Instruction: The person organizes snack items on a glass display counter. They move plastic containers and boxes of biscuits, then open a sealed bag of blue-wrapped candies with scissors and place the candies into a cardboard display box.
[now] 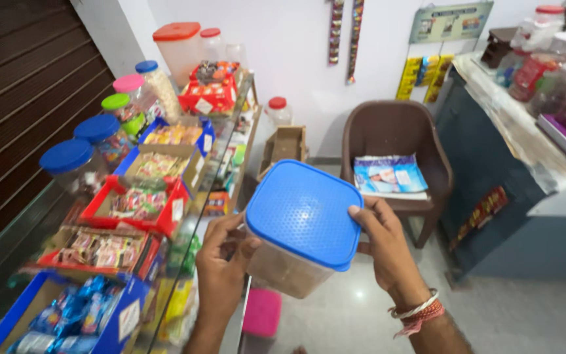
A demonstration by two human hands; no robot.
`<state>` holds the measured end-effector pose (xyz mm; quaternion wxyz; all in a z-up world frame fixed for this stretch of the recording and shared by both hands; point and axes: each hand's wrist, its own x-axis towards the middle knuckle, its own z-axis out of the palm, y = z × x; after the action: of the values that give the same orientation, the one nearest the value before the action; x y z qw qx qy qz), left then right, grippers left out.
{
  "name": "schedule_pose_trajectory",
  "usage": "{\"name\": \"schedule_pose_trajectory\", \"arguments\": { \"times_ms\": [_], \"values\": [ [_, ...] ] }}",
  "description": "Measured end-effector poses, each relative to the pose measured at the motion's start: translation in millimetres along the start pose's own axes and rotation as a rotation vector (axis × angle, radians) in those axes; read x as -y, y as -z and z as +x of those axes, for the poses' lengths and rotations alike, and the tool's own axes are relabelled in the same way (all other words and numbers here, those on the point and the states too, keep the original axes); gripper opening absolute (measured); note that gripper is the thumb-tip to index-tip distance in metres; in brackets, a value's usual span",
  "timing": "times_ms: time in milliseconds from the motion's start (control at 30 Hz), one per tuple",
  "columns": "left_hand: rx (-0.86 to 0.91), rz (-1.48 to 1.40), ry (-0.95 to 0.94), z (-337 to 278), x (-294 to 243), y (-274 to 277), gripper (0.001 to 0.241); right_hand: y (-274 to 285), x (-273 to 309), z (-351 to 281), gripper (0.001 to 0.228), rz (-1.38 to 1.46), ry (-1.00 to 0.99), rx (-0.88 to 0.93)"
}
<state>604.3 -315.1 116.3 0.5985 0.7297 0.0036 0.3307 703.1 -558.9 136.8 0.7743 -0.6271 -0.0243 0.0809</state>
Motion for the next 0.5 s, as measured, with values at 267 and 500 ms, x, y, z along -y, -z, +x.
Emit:
{"name": "schedule_pose_trajectory", "arguments": {
  "times_ms": [267,500],
  "values": [
    [-0.026,-0.078,0.044,128,61,-23,0.057,-26,16,142,0.026,-0.088,-0.062,0.11],
    [-0.113,-0.577,0.269,219,118,-52,0.057,-50,11,234,0.04,-0.113,-0.163,0.302]
  ]
}}
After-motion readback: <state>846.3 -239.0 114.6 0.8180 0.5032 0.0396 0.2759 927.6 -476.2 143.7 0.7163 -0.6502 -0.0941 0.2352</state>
